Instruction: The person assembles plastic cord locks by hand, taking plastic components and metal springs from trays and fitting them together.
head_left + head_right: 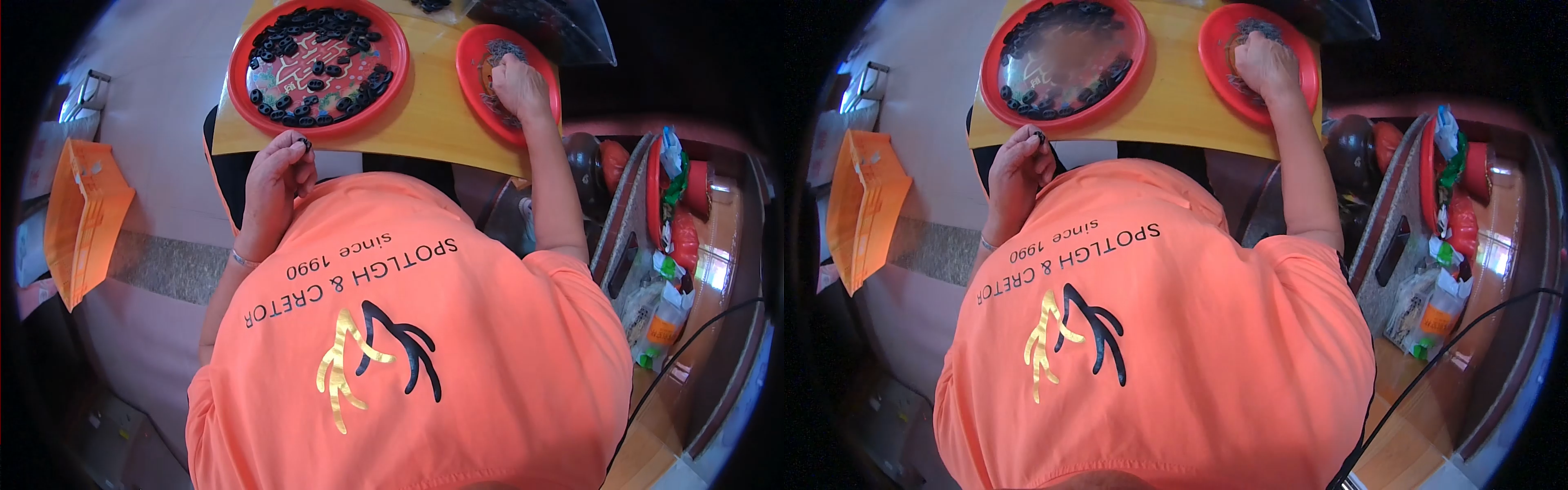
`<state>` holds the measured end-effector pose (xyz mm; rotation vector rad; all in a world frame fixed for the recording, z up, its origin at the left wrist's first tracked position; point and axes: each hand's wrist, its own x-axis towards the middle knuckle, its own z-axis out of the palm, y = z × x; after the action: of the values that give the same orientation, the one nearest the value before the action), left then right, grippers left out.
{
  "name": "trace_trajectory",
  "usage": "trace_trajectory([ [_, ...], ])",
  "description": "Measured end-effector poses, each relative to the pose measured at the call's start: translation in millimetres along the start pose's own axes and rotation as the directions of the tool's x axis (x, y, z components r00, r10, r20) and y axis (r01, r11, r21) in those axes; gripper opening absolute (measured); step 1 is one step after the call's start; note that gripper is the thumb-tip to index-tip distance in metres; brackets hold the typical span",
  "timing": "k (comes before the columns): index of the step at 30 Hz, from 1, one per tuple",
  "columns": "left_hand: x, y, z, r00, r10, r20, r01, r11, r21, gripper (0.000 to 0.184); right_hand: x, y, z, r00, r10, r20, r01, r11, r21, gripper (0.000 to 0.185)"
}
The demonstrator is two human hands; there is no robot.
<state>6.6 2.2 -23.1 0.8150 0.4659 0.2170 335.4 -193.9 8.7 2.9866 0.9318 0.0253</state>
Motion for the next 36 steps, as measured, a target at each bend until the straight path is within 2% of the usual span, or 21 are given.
trace_trajectory([
  [2, 1, 1, 2, 1.000, 0.010, 0.001, -0.010, 1.000, 0.000, 0.016, -2, 9, 5, 0.998, -0.024, -0.050, 0.023, 1.000, -0.019, 0.036],
  [8, 1, 1, 3, 1.000, 0.019, -0.001, -0.019, 1.000, -0.007, 0.016, -8, 23, -7, 0.977, -0.142, -0.158, 0.159, 0.982, 0.103, 0.034],
  [10, 0, 5, 3, 1.000, 0.018, 0.002, -0.018, 1.000, 0.001, 0.016, -8, 22, -13, 0.980, -0.161, -0.115, 0.191, 0.922, 0.336, 0.029],
  [11, 0, 9, 4, 1.000, 0.017, 0.010, -0.017, 1.000, 0.009, 0.016, -8, 20, -15, 0.980, -0.176, -0.096, 0.200, 0.871, 0.448, 0.027],
  [12, 0, 11, 4, 1.000, 0.016, 0.015, -0.016, 1.000, 0.018, 0.015, -9, 13, -17, 0.978, -0.208, -0.005, 0.165, 0.763, 0.625, 0.025],
  [14, 3, 15, 1, 0.997, 0.013, 0.080, -0.014, 1.000, 0.018, 0.012, -16, -15, -20, 0.931, -0.333, 0.151, 0.021, 0.460, 0.887, 0.020],
  [15, 2, 18, -1, 0.995, 0.013, 0.102, -0.016, 1.000, 0.024, 0.011, -26, -38, -29, 0.898, -0.423, 0.120, 0.041, 0.352, 0.935, 0.013],
  [19, 3, 25, 10, 0.989, 0.094, 0.113, -0.103, 0.992, 0.078, 0.013, -49, -108, -38, 0.827, -0.556, 0.079, -0.008, 0.129, 0.992, 0.009],
  [23, -3, 26, 16, 0.989, 0.099, 0.106, -0.111, 0.987, 0.119, 0.016, -62, -148, -39, 0.760, -0.645, 0.079, -0.050, 0.064, 0.997, 0.009],
  [32, -7, 21, 17, 0.983, 0.176, 0.047, -0.182, 0.956, 0.231, 0.014, -78, -171, -37, 0.728, -0.685, -0.025, 0.183, 0.159, 0.970, 0.011],
  [36, -9, 21, 19, 0.980, 0.195, 0.046, -0.200, 0.936, 0.289, 0.014, -82, -174, -37, 0.715, -0.698, -0.024, 0.202, 0.174, 0.964, 0.012],
])
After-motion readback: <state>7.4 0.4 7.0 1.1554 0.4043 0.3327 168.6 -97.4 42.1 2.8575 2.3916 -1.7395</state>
